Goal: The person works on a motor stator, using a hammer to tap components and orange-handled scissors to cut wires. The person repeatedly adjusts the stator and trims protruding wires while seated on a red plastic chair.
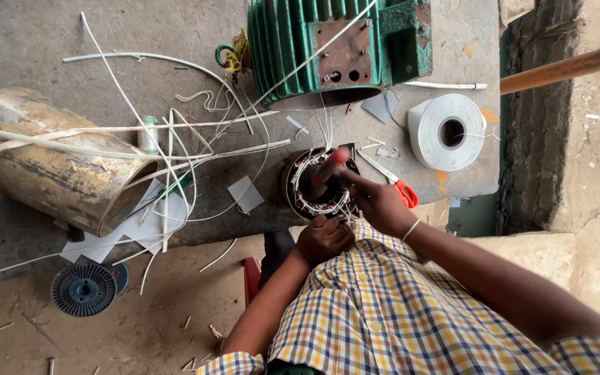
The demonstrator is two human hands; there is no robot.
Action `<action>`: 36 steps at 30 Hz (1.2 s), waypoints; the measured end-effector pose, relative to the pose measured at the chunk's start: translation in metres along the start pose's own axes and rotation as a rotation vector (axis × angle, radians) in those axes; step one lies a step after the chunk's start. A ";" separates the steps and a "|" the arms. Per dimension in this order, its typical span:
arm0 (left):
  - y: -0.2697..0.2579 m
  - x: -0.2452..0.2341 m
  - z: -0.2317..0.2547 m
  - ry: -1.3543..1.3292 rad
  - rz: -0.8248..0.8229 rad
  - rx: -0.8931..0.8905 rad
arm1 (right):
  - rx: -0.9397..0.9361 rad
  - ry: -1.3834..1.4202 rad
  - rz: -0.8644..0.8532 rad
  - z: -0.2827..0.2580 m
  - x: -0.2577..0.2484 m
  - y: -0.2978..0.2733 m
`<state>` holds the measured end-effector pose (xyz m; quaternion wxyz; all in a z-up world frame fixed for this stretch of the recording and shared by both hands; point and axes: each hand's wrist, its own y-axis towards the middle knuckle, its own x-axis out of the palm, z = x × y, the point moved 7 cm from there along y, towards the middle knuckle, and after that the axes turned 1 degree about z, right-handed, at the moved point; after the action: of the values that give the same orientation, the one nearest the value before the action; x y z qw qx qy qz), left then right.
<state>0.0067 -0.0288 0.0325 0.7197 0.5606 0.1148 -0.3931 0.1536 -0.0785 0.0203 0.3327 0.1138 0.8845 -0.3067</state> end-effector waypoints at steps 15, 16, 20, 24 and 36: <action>-0.008 -0.003 -0.003 -0.029 0.009 0.056 | 0.252 -0.145 -0.167 -0.009 0.012 -0.003; -0.008 -0.003 -0.004 -0.036 0.021 0.058 | 0.316 -0.166 -0.149 -0.008 0.008 -0.004; -0.011 -0.002 -0.006 -0.085 0.036 0.050 | 0.084 -0.080 -0.124 -0.026 0.010 0.001; -0.013 0.003 -0.005 -0.027 0.025 0.085 | 0.190 -0.037 -0.082 -0.012 0.000 -0.001; -0.025 0.015 -0.004 0.024 0.052 0.082 | 0.204 -0.400 -0.230 -0.050 -0.028 0.001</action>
<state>0.0005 -0.0338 0.0042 0.7046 0.5972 0.0925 -0.3718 0.1490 -0.0464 0.0673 0.4509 -0.0177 0.7726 -0.4467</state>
